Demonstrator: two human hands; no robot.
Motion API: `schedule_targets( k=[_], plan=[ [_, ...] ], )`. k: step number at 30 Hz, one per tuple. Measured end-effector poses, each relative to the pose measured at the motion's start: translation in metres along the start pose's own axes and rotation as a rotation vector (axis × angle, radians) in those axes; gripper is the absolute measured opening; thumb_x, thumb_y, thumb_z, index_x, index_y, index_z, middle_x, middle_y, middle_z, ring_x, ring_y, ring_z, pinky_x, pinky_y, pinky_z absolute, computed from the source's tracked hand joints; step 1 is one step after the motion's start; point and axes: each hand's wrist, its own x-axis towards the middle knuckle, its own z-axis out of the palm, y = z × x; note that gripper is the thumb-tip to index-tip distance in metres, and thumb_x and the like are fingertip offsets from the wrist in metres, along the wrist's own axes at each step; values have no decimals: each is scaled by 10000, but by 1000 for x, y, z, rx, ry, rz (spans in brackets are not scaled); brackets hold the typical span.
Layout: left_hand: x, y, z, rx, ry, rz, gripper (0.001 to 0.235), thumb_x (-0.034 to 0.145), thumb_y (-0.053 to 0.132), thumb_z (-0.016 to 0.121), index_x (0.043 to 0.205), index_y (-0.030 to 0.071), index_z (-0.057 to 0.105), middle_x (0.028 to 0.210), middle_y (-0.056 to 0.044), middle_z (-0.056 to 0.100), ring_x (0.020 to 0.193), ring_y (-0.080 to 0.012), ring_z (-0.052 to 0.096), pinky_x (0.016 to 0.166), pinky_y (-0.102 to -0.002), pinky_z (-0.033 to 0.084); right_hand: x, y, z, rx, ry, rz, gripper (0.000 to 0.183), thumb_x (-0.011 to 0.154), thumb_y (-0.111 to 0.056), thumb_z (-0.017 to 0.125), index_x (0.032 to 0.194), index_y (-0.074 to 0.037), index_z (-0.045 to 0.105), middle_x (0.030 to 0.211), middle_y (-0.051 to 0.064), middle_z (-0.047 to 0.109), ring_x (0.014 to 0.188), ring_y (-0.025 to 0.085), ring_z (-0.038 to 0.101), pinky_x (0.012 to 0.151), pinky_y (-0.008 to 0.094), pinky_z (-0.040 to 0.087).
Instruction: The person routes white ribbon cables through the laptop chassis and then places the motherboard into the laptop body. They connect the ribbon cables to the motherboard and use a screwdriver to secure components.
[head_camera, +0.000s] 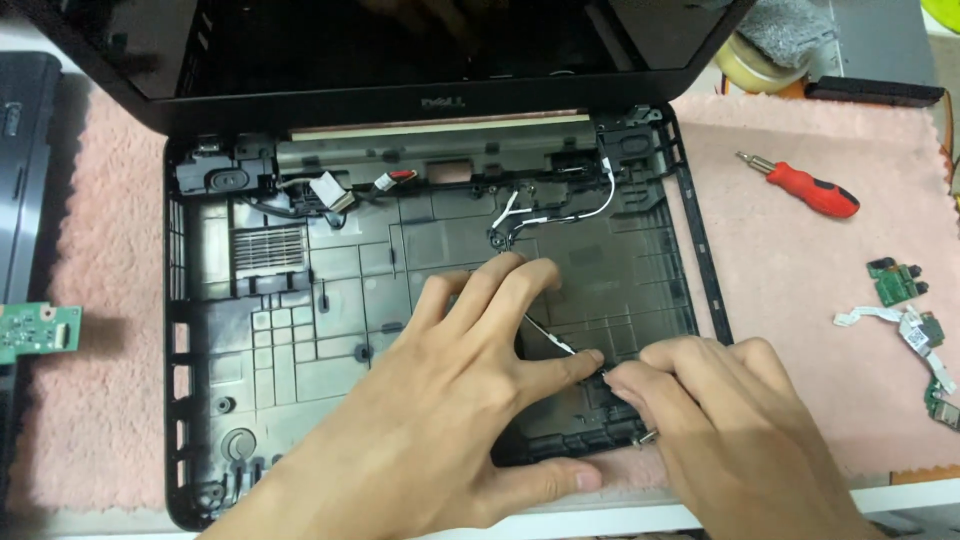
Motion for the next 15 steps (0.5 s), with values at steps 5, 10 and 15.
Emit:
schedule_targets(
  k=[5, 10, 15],
  plan=[
    [-5, 1, 2, 68, -15, 7, 753, 1098, 717, 540, 1553, 155, 754, 1616, -301, 492, 1521, -467, 438, 1074, -610, 385, -12, -24, -10, 204, -128, 545, 494, 952, -233, 741, 1378, -463, 841, 1148, -207, 849, 965, 229, 667, 805, 354, 610],
    [-18, 1, 3, 44, 51, 23, 843, 1110, 696, 568, 1676, 73, 611, 1640, -314, 505, 1536, -506, 448, 1103, -635, 386, 6, -26, -40, 107, -257, 804, 490, 906, -451, 809, 1368, -613, 801, 1213, -268, 805, 967, 74, 771, 832, 283, 627],
    [-43, -3, -3, 109, 88, 2, 856, 1126, 760, 523, 1679, 108, 572, 1628, -291, 531, 1537, -475, 459, 1055, -664, 424, -14, 3, -52, 185, -146, 772, 460, 829, -441, 898, 1283, -494, 849, 1150, -228, 831, 890, 23, 818, 824, 235, 635]
  ],
)
